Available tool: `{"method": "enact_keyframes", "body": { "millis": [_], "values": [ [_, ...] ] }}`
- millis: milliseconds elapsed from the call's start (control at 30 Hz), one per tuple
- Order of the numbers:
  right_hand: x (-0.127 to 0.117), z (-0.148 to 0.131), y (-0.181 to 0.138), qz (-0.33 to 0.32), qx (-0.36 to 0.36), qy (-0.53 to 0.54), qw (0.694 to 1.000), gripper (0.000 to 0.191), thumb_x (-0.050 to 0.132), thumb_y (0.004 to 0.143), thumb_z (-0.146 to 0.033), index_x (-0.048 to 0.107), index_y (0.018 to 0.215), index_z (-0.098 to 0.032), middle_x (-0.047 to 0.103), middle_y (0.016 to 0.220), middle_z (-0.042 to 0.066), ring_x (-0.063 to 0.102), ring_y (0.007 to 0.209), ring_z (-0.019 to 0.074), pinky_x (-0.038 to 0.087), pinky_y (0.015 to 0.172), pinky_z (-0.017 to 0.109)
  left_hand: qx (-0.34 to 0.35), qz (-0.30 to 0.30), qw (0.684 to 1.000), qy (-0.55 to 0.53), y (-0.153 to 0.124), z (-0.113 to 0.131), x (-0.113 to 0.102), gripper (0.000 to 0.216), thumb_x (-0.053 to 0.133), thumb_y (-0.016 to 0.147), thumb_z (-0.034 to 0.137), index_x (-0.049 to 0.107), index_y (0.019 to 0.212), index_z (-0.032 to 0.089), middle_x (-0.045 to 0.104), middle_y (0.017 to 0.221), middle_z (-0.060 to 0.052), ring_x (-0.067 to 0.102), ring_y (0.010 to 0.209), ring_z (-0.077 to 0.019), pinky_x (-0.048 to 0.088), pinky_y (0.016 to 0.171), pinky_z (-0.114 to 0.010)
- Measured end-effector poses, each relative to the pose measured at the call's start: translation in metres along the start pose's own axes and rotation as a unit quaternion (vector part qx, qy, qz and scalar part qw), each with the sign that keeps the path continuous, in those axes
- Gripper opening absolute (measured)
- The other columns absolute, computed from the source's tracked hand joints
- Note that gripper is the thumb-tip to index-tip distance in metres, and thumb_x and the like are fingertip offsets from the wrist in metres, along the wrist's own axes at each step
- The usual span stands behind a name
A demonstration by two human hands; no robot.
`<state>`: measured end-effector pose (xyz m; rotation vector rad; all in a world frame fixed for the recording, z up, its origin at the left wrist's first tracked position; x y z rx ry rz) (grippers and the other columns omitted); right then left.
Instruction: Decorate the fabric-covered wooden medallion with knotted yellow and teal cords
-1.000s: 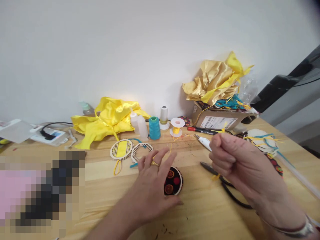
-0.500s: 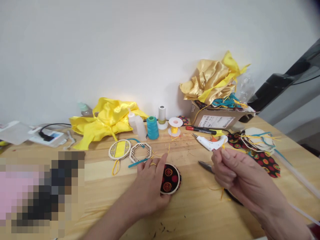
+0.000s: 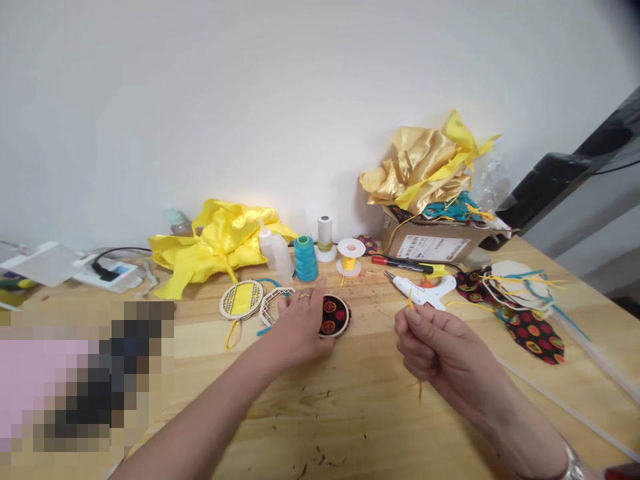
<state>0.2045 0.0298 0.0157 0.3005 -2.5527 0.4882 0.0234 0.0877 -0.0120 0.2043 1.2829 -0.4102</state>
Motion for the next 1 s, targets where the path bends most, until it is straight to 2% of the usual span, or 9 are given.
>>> {"method": "enact_keyframes", "body": {
  "millis": [200,267,333,400,467,533,667,833,1000],
  "values": [
    [0.014,0.001,0.013,-0.009,0.015,-0.017,1.000,0.029,0.066,0.076,-0.041,0.053,0.073,-0.015,0.029,0.048,-0.009,0.017,0.041,0.0028,0.009,0.040,0.019,0.009,0.004,1.000,-0.010,0.001,0.000,-0.012,0.093,0.065,0.064,0.042,0.024,0.142,0.015,0.038,0.141,-0.022,0.029,0.129,-0.0416,0.023,0.097,-0.059],
    [0.023,0.003,0.021,-0.021,0.028,-0.028,0.999,0.029,0.065,0.076,-0.042,0.054,0.075,-0.015,0.030,0.049,-0.009,0.018,0.042,0.0030,0.010,0.041,0.018,0.020,0.061,0.997,-0.040,-0.006,0.003,-0.024,0.087,0.068,0.063,0.043,0.033,0.139,0.016,0.036,0.144,-0.019,0.028,0.129,-0.0412,0.023,0.098,-0.060],
    [0.035,0.006,0.029,-0.043,0.041,-0.042,0.997,0.028,0.062,0.077,-0.042,0.054,0.076,-0.015,0.033,0.052,-0.008,0.019,0.043,0.0030,0.011,0.041,0.018,0.015,0.158,0.980,-0.119,-0.015,0.006,-0.039,0.057,0.058,0.075,0.037,0.048,0.129,0.019,0.044,0.139,-0.014,0.035,0.127,-0.0333,0.026,0.101,-0.051],
    [0.048,0.012,0.037,-0.064,0.060,-0.068,0.994,0.026,0.059,0.079,-0.039,0.054,0.076,-0.015,0.035,0.054,-0.008,0.021,0.042,0.0027,0.012,0.041,0.018,-0.007,0.219,0.943,-0.250,-0.023,0.005,-0.048,0.032,0.052,0.081,0.033,0.063,0.109,0.020,0.060,0.121,-0.011,0.052,0.113,-0.0271,0.036,0.095,-0.042],
    [0.059,0.019,0.045,-0.069,0.079,-0.107,0.989,0.023,0.057,0.079,-0.037,0.053,0.074,-0.015,0.036,0.052,-0.008,0.022,0.041,0.0030,0.014,0.040,0.018,-0.067,0.191,0.888,-0.413,-0.026,0.001,-0.043,0.024,0.053,0.082,0.036,0.070,0.086,0.020,0.070,0.087,-0.005,0.062,0.087,-0.0229,0.045,0.080,-0.035],
    [0.065,0.027,0.052,-0.069,0.088,-0.147,0.983,0.021,0.056,0.079,-0.035,0.051,0.070,-0.016,0.035,0.050,-0.009,0.024,0.040,0.0035,0.017,0.039,0.018,-0.106,0.141,0.805,-0.566,-0.027,-0.002,-0.032,0.028,0.054,0.081,0.039,0.070,0.075,0.018,0.063,0.059,0.000,0.060,0.063,-0.0177,0.046,0.064,-0.029],
    [0.063,0.043,0.064,-0.064,0.067,-0.204,0.975,0.031,0.053,0.081,-0.037,0.045,0.060,-0.016,0.040,0.049,-0.007,0.032,0.039,0.0040,0.025,0.039,0.018,-0.113,0.079,0.684,-0.716,-0.024,-0.004,-0.013,0.021,0.064,0.075,0.034,0.072,0.077,0.015,0.060,0.050,0.002,0.058,0.051,-0.0147,0.045,0.058,-0.027],
    [0.055,0.051,0.069,-0.092,0.030,-0.225,0.970,0.037,0.049,0.084,-0.042,0.050,0.059,-0.014,0.048,0.049,-0.004,0.042,0.040,0.0053,0.031,0.041,0.019,-0.126,0.062,0.641,-0.755,-0.026,-0.004,-0.003,0.016,0.067,0.072,0.027,0.072,0.076,0.013,0.062,0.047,-0.001,0.057,0.046,-0.0145,0.045,0.053,-0.027],
    [0.054,0.047,0.066,-0.096,0.049,-0.191,0.976,0.035,0.053,0.080,-0.048,0.055,0.073,-0.013,0.057,0.063,0.000,0.052,0.048,0.0089,0.041,0.046,0.022,-0.130,0.095,0.642,-0.749,-0.025,-0.009,-0.002,0.013,0.067,0.074,0.025,0.071,0.075,0.012,0.065,0.054,-0.002,0.058,0.050,-0.0127,0.045,0.056,-0.026]
  ]
}}
Point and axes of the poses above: each hand's wrist, its own y-axis towards the middle knuckle, its own x-axis out of the palm, z = x × y, the point moved 4 cm from there along y, towards the middle knuckle
